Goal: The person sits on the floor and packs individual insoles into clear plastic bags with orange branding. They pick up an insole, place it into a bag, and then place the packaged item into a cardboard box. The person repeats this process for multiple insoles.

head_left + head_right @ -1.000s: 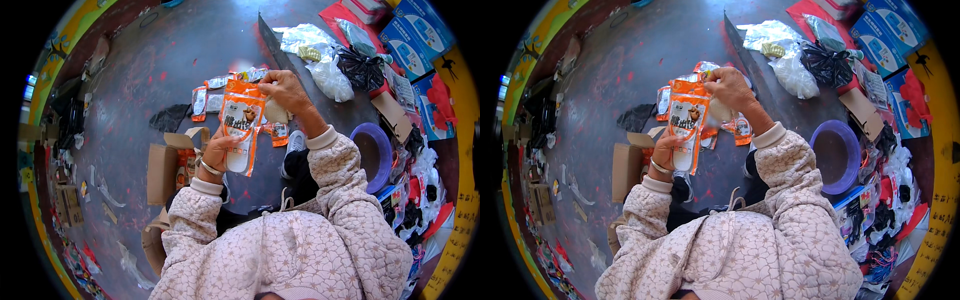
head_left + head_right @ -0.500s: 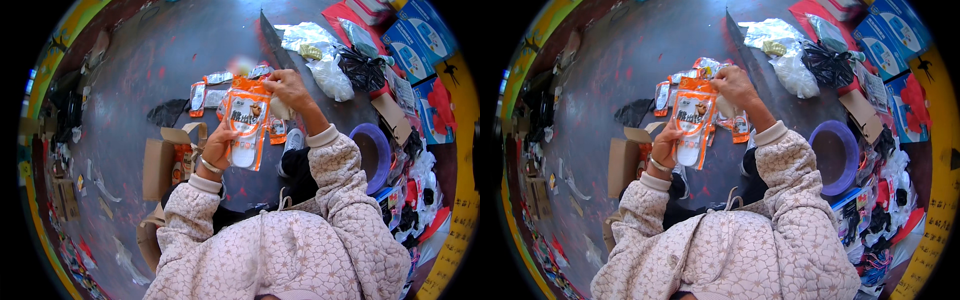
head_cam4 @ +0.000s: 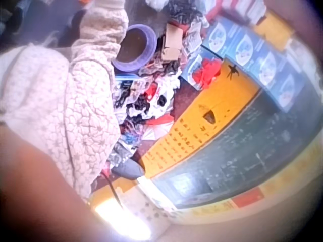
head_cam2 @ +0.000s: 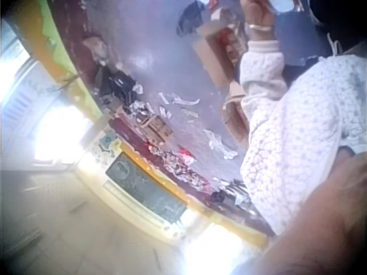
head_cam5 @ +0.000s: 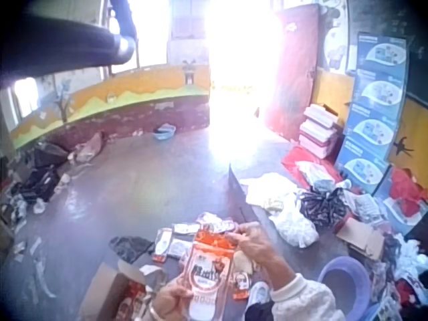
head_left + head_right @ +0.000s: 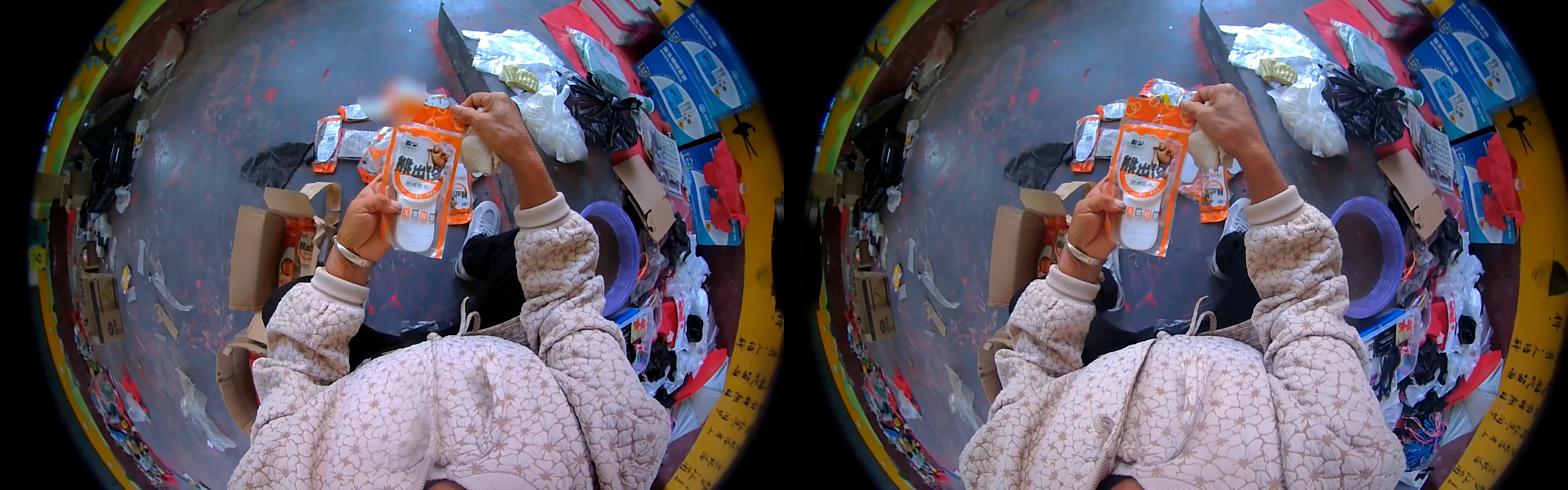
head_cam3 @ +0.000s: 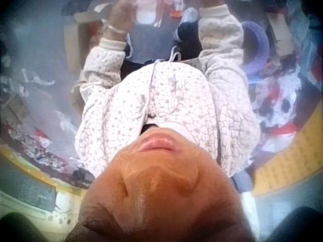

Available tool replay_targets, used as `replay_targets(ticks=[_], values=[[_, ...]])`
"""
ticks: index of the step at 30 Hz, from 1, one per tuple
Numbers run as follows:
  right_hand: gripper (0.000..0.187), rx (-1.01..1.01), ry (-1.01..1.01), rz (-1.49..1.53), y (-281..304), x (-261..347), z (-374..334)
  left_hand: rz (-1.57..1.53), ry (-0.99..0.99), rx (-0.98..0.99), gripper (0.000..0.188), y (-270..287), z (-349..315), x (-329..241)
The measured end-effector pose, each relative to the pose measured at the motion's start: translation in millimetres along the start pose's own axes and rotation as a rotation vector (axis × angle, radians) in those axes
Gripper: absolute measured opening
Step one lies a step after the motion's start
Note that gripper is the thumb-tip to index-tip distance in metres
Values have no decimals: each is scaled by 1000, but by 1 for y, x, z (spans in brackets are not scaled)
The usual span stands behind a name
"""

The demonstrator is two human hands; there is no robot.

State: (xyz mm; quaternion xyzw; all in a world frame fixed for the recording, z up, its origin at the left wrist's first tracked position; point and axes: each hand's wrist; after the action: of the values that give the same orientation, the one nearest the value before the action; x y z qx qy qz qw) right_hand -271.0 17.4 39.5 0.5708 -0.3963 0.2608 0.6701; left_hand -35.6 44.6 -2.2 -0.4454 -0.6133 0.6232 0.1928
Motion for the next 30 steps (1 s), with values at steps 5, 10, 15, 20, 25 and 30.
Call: replay_targets(ticks=[5, 10, 15, 20, 25, 30], values=[[19, -313, 43, -301, 1, 7, 1, -35, -9, -14, 66, 7, 4, 1], [13, -575, 476, -186, -22, 39, -16, 12, -15, -39, 63, 1, 14, 10], [11, 2, 542, 159, -82, 39, -28, -84, -33, -54, 55, 13, 11, 0], [14, 340, 447, 397, -64, 72, -59, -147, -180, 35, 58, 25, -2, -29], [22, 253, 303, 20, -29, 21, -41, -134, -308, 28, 64, 23, -2, -48], [31, 216, -288, 643, -10, 32, -23, 14, -187, 84, 70, -1, 1, -34]])
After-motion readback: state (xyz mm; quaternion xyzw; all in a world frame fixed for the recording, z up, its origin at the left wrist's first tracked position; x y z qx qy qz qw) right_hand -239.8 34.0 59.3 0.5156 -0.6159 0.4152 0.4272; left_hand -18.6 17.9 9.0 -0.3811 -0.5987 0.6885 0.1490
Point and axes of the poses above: each hand's wrist, its own z-axis towards the middle knuckle, its own y-axis out of the back of the hand, x = y × z, and after that the axes turned 4 degrees about y, right-handed
